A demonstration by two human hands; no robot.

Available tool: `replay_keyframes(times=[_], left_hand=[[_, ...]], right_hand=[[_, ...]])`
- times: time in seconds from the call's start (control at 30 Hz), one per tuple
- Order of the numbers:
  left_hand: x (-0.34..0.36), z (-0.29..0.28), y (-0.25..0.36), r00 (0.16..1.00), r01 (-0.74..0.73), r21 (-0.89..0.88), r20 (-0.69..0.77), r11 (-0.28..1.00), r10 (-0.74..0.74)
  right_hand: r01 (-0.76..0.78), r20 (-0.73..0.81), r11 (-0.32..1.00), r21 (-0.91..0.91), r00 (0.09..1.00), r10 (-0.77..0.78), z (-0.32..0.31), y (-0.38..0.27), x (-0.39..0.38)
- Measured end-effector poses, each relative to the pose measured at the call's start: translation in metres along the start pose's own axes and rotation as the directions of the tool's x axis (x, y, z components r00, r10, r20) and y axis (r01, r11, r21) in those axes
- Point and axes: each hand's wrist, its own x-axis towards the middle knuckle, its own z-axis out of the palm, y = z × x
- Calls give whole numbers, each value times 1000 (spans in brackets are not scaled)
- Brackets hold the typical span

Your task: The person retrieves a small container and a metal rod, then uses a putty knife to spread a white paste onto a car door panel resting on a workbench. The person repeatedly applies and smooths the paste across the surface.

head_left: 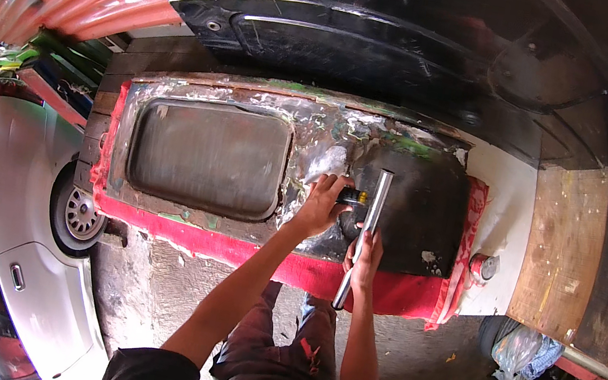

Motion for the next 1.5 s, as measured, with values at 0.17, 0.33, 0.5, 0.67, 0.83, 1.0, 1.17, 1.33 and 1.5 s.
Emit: replay_keyframes(times=[0.17, 0.33, 0.5, 0.67, 0.83, 1.0, 1.17, 1.33, 1.5], left_hand=[[-7, 17, -1, 986, -79, 18, -147, 997, 81], [-9, 18, -1, 988, -68, 20, -136, 997, 70], [-2, 18, -3, 988, -47, 63, -141, 997, 55], [-3, 20, 1, 986, -45, 63, -158, 997, 54], [-1, 26, 0, 985, -4, 86, -172, 996, 18], [-1, 29, -2, 982, 4, 110, -188, 994, 17], [-2, 30, -2, 984, 10, 110, -177, 994, 9], [1, 31, -2, 979, 48, 103, -202, 994, -26], [-1, 30, 0, 978, 44, 84, -209, 996, -25]], right_hand=[[-16, 43, 1000, 0, 999, 16, -6, -4, 4], [-52, 54, 999, -14, 997, 52, -14, -7, 5], [-44, 71, 999, -30, 996, 46, -22, -7, 1], [-17, 24, 1000, 2, 1000, 17, -24, -6, -1], [-87, 35, 985, -150, 995, 93, -17, -3, -2], [-38, 24, 991, -127, 999, 41, -23, -6, 5], [-59, -54, 997, -51, 997, 56, -22, -8, 7], [-151, 31, 972, -183, 987, 159, -29, -6, 9], [-35, -111, 998, 61, 993, 42, -31, -20, 12]])
